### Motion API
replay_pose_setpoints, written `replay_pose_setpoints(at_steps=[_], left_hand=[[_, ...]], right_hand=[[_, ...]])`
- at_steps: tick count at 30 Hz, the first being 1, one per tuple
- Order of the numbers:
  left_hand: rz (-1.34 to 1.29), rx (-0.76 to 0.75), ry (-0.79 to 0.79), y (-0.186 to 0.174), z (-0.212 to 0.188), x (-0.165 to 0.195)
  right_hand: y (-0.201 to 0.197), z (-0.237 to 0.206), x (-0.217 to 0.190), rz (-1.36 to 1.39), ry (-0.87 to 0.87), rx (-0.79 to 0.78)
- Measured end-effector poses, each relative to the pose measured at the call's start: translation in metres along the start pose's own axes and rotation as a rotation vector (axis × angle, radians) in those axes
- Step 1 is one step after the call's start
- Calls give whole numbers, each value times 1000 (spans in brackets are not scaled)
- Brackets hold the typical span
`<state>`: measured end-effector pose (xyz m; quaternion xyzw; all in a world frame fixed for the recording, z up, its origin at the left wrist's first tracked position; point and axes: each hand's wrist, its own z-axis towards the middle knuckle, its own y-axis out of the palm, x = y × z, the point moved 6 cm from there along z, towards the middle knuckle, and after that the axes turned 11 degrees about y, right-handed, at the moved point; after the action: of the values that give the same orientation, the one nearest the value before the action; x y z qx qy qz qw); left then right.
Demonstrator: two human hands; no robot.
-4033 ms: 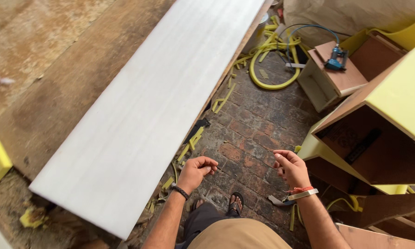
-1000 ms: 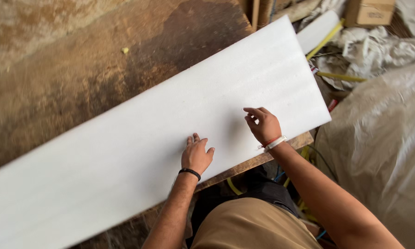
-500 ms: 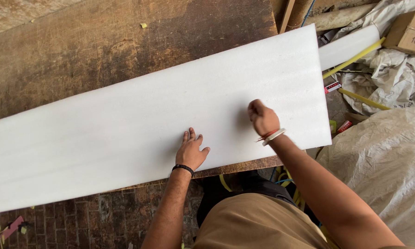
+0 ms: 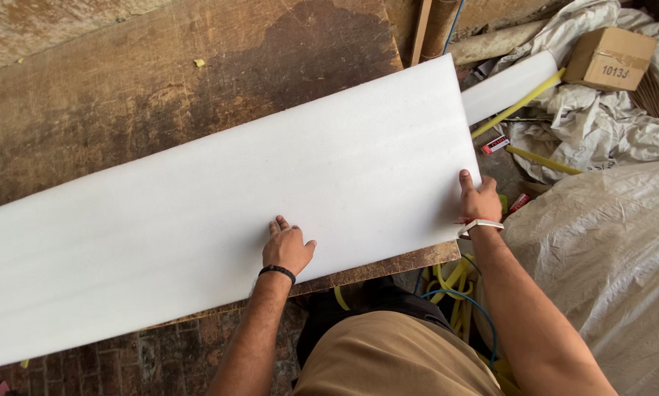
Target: The person uses a metal bar to trim and shape a long white foam strip on a plywood board. They repeatedly press the bar along the foam edge to cut or compress it, then lift and reposition the foam to continue trimming.
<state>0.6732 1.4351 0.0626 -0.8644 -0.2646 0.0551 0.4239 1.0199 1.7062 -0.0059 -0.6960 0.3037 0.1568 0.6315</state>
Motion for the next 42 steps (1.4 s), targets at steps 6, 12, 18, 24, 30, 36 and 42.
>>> replay_pose_setpoints(at_steps=[6,12,18,24,30,36,42], left_hand=[[9,-10,-1,6,0,-5],[-61,21,24,15,-1,-22],[-99,42,15,20,0,-24],[-107,456,-10,5,2,-28],[-16,729,47,-25,38,-57],[93,876,77,-11,44,-66],[50,929,92,-4,40,-67]], right_hand=[[17,14,23,-197,280,-208],[26,24,20,-205,272,-245],[18,12,12,-94,142,-96],[13,5,-74,-79,-424,89],[60,37,-208,-313,-793,0],[90,91,-291,-835,-648,-228],[89,107,-306,-1052,-481,-425]])
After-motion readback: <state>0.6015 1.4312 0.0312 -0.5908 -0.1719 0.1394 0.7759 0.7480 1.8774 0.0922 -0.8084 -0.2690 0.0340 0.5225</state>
